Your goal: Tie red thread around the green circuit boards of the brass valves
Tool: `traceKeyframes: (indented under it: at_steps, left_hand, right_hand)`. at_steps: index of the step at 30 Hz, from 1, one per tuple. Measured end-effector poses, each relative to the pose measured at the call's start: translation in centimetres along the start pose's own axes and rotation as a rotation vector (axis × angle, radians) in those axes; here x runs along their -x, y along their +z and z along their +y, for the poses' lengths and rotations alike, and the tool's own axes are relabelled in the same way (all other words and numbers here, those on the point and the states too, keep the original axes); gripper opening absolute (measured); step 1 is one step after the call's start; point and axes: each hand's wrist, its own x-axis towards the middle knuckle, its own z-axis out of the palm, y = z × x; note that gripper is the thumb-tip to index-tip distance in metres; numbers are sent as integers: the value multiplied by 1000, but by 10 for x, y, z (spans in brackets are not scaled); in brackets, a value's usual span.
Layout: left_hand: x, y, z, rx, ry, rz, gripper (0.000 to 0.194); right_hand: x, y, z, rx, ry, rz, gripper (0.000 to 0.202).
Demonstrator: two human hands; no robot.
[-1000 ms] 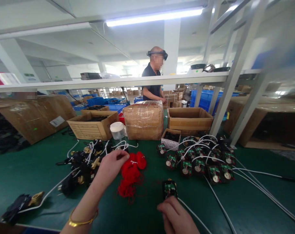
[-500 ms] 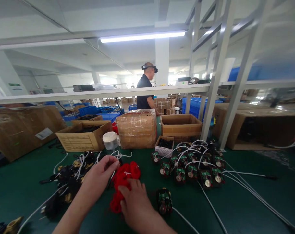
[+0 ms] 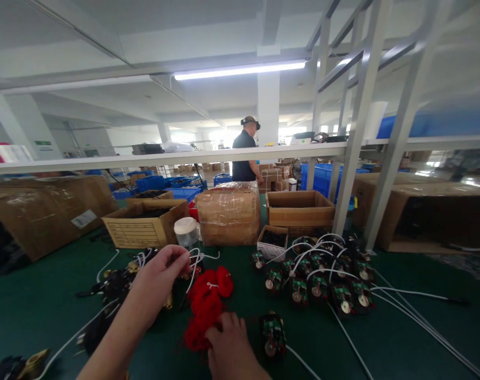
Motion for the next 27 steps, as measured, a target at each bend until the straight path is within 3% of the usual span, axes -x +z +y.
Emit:
traceKeyframes:
  at_steps: [8,16,18,21,22,25,27]
  left_hand:
    - [3,5,4,171,-51,-1,34]
    - [18,10,8,192,-51,-172,34]
    - [21,13,9,178,-61,-182,33]
    - [24,21,9,236,-84,-217,31]
    - [25,24,9,262,-85,-233,30]
    - [27,31,8,325,-83,-263,26]
    - [26,30,6,345,-94,-245,26]
  right_hand:
    - [12,-6,8,-67,-7,65,26]
    - [24,-42,16,-526,-79,303,33]
    - [18,-46,13,-667,-114,334,45]
    - [2,-41,6,-809,-152,374,80]
    - [-4,-38,3,-833,-155,387,79]
    - [-17,-29,-1,-885,-160,382,35]
    - [-19,-24,-1,-877,-167,373,18]
